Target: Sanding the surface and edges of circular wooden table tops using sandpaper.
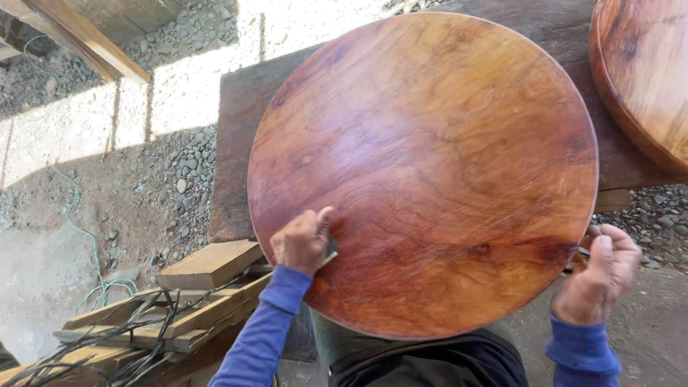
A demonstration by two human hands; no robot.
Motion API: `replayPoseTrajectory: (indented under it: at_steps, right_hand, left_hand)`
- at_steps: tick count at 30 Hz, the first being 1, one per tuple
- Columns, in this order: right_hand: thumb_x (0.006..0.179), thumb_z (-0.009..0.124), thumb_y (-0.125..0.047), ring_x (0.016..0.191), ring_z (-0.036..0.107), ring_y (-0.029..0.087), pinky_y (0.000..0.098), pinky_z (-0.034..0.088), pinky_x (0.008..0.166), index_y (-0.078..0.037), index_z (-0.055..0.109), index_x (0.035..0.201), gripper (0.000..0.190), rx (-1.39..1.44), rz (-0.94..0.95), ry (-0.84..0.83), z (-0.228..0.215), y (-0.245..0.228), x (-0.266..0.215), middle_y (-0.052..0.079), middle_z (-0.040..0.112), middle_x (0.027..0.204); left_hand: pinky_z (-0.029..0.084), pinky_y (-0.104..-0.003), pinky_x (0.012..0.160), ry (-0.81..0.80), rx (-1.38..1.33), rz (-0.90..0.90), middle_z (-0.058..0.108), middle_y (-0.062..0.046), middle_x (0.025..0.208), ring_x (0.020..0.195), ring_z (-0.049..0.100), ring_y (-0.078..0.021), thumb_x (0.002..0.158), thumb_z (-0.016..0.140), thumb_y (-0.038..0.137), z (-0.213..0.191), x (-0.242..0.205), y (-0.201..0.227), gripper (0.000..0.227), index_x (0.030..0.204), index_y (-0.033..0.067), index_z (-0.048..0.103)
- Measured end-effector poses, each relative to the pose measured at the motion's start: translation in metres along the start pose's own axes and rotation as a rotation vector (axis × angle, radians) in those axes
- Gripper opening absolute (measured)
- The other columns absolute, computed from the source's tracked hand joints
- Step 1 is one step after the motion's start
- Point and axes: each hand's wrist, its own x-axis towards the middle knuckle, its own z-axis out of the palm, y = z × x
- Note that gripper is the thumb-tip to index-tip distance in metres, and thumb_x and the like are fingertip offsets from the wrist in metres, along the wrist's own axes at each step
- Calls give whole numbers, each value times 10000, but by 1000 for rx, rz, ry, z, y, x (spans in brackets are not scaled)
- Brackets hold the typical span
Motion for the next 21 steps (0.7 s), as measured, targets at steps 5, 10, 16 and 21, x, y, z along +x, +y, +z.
replayPoseTrajectory:
  at_steps: [5,10,16,21]
  right_hand:
    - [1083,695,-104,1129,562,101,266,477,1035,-29,385,1434,474,13,51,-138,30,-13,13,83,593,1298]
    - [1091,662,-63,1266,583,190,337,481,1126,51,415,1497,489,-378,-15,-274,23,-17,40,132,581,1374]
    - [1197,580,-108,1139,626,193,360,499,1089,71,530,1433,301,-572,-100,-397,28,-4,100,160,670,1268]
    - [1137,559,-125,1116,609,229,375,483,1010,73,503,1400,334,-598,-151,-384,56,-48,89,186,637,1239]
  left_hand:
    - [520,-410,511,4,-107,223,676,-41,737,631,671,-238,913,634,153,45,59,130,282,1156,209,765]
    - [524,-407,549,-18,-145,177,704,-56,742,631,693,-229,1092,561,384,119,100,238,324,854,179,644]
    - [575,-423,776,-97,-290,218,744,-104,1119,972,724,-294,687,816,267,-24,21,86,630,1283,143,654]
    - [580,-405,663,29,-82,85,739,-100,907,785,726,-273,857,732,160,-10,-17,33,310,1165,125,722]
